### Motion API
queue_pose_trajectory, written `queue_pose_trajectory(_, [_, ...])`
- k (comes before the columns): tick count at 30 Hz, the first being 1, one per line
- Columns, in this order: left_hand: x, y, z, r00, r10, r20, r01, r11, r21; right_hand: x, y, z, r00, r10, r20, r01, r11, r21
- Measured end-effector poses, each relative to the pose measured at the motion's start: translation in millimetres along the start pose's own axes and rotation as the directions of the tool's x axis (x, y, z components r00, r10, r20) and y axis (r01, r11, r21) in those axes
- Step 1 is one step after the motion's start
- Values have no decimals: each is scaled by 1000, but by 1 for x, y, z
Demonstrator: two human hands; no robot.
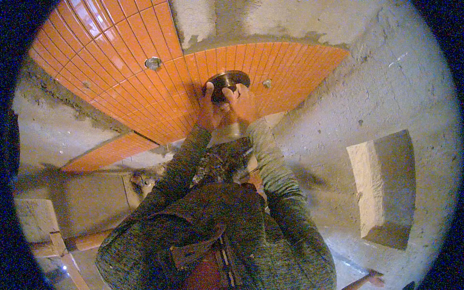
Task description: The person installs a shower head on a tiled wall by first connecting a metal pipe to the wall fixture, then attaching the shower head to the pipe, and finally securing the assembly with a screwdriver.
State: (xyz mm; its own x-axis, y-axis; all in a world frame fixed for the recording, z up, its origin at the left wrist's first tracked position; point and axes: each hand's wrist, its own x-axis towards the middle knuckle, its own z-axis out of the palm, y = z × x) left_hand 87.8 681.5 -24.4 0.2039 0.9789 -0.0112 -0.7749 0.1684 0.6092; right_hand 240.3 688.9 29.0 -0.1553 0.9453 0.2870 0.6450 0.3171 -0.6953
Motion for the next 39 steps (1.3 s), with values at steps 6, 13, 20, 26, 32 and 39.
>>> queue_pose_trajectory(6, [-12, 5, 30, 991, 82, -108, -79, 996, 35, 7, 25, -6, 987, -69, 142, 47, 987, 154])
queue_pose_trajectory(13, [17, -10, -34, 967, 85, 239, -68, 995, -76, 16, 28, -19, 911, 4, 412, -201, 876, 438])
queue_pose_trajectory(20, [27, -34, -54, 940, 248, 234, -296, 934, 198, 23, 39, -17, 871, 62, 488, -368, 738, 565])
queue_pose_trajectory(26, [11, -41, -60, 921, 275, 274, -376, 809, 452, 27, 38, -21, 785, 169, 596, -573, 564, 595])
queue_pose_trajectory(32, [-5, -11, 5, 985, 107, -137, -93, 990, 106, 22, 9, -30, 722, 255, 643, -692, 263, 673])
queue_pose_trajectory(39, [-11, 5, 21, 973, -51, -226, 64, 997, 48, 27, 3, -31, 696, 355, 624, -715, 263, 648])
